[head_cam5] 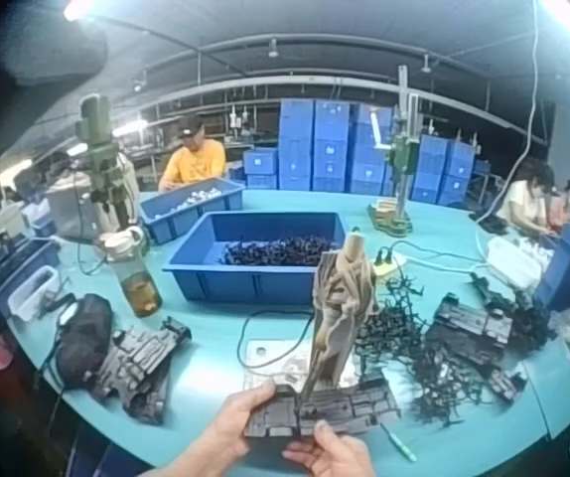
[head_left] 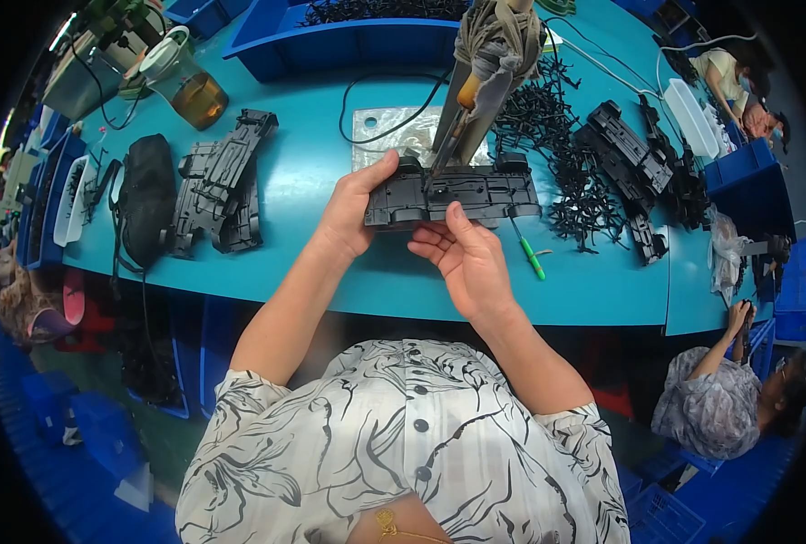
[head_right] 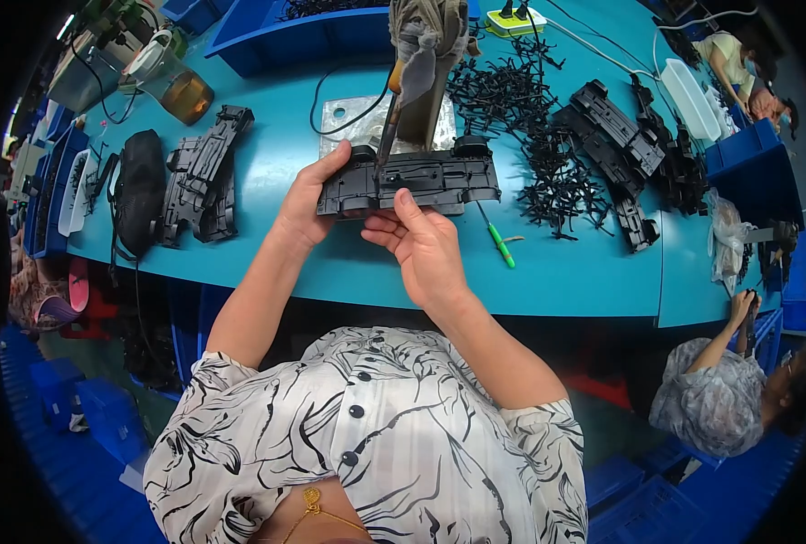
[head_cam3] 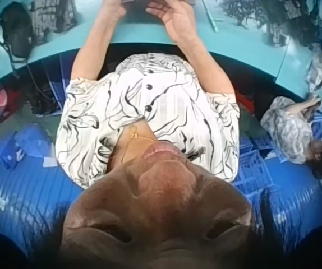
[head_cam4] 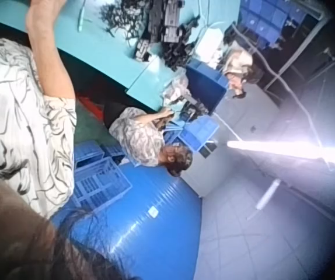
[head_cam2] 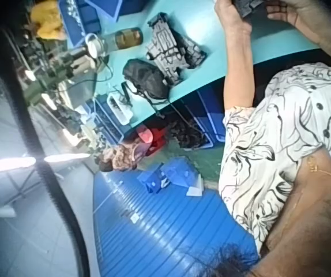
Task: Manually assembling plastic toy vehicle chassis and components on a factory production line.
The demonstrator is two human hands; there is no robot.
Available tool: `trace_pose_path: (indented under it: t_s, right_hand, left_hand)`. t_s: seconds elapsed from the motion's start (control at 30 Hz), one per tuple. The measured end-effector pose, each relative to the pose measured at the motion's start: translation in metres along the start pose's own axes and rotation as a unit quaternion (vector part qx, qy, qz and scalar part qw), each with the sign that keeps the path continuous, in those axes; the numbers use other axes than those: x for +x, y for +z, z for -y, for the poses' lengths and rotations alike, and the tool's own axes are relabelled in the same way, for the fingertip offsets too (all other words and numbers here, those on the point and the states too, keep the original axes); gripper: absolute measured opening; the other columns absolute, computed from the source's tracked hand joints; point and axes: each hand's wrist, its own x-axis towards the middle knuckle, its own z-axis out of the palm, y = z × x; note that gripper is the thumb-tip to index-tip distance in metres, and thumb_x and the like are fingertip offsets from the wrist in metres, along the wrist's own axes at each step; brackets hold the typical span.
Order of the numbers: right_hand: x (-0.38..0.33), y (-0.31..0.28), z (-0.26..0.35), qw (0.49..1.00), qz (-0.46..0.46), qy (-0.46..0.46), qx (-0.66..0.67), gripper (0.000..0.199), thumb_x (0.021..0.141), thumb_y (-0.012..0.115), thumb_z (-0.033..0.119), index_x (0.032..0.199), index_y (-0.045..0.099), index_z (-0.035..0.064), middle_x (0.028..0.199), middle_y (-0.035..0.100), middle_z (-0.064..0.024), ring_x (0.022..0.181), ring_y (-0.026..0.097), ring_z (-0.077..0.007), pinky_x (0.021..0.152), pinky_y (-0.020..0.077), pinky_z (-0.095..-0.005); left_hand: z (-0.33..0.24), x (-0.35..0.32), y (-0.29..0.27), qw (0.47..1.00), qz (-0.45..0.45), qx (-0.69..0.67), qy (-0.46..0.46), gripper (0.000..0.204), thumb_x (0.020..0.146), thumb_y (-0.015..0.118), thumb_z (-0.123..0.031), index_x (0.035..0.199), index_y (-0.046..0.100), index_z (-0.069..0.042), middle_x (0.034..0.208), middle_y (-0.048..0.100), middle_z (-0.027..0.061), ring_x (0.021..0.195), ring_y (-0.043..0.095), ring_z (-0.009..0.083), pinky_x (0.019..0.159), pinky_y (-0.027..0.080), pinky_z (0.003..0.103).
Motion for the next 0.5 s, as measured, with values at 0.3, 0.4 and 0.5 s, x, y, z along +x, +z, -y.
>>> trace_pose_path:
  t_s: [0.3, 0.4, 0.5]
  right_hand:
    - [0.007, 0.008, 0.003, 1.000, -0.018, -0.007, 0.001, 0.039, 0.092, 0.055, 0.033, 0.103, 0.057, -0.0043, 0.094, 0.061, -0.0125, 0.082, 0.059, -0.0184, 0.077, 0.0530, -0.0348]
    - [0.008, 0.010, 0.004, 1.000, -0.021, -0.008, 0.001, 0.039, 0.092, 0.055, 0.033, 0.103, 0.057, -0.0043, 0.094, 0.061, -0.0124, 0.082, 0.059, -0.0183, 0.077, 0.0529, -0.0346]
    - [0.008, 0.011, 0.004, 1.000, -0.021, -0.008, 0.001, 0.039, 0.092, 0.055, 0.033, 0.103, 0.056, -0.0042, 0.094, 0.060, -0.0124, 0.082, 0.059, -0.0182, 0.077, 0.0529, -0.0343]
  left_hand:
    - [-0.006, 0.010, -0.006, 0.997, -0.022, 0.049, -0.050, 0.039, 0.090, 0.053, -0.041, 0.101, 0.059, -0.004, 0.091, 0.067, 0.0108, 0.076, 0.066, 0.0204, 0.065, 0.055, 0.033]
    - [-0.006, 0.011, -0.007, 0.997, -0.027, 0.043, -0.052, 0.039, 0.090, 0.054, -0.041, 0.101, 0.059, -0.004, 0.091, 0.067, 0.0111, 0.077, 0.066, 0.0219, 0.067, 0.055, 0.035]
    - [-0.007, 0.011, -0.007, 0.997, -0.038, 0.044, -0.050, 0.039, 0.089, 0.055, -0.041, 0.101, 0.059, -0.004, 0.091, 0.067, 0.0117, 0.077, 0.066, 0.0228, 0.068, 0.054, 0.036]
